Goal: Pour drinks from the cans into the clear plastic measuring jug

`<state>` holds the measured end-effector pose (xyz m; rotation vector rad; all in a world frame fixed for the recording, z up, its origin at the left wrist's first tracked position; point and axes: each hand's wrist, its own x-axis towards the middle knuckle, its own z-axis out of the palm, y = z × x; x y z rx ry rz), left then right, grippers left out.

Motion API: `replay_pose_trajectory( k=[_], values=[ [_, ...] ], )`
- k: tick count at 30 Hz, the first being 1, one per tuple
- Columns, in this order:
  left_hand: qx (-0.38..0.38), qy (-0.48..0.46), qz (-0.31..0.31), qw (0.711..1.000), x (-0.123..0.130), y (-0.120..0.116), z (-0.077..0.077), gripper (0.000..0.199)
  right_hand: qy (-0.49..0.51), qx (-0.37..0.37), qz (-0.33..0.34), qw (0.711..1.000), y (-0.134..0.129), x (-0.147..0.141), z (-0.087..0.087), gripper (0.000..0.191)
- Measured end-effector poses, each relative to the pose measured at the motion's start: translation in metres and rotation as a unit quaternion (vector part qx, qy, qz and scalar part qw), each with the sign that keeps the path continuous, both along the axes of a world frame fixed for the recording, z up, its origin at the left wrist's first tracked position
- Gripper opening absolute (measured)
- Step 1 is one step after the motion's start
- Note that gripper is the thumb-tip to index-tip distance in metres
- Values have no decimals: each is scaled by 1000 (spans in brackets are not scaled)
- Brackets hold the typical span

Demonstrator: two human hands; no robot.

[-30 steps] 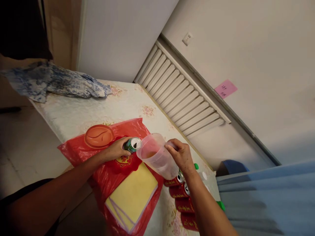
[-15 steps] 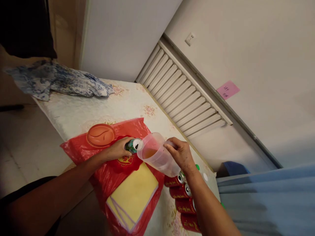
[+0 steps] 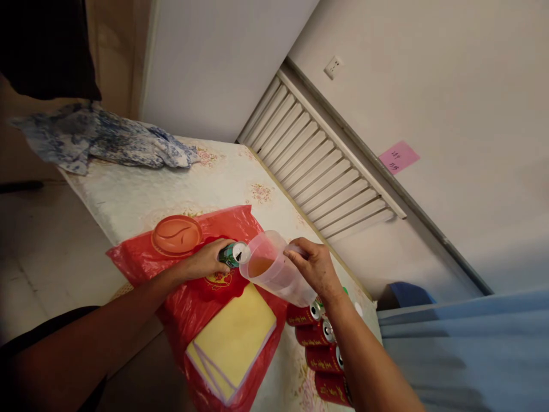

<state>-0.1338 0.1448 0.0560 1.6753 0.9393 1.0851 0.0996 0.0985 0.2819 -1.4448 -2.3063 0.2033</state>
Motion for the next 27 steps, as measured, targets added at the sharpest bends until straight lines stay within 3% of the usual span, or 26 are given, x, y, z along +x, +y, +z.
replay_pose_trajectory(
  k=[27],
  values=[
    [5,26,2,1000,-1,-1,1,57,-22,-14,10,1000,0,-6,4,26]
  ],
)
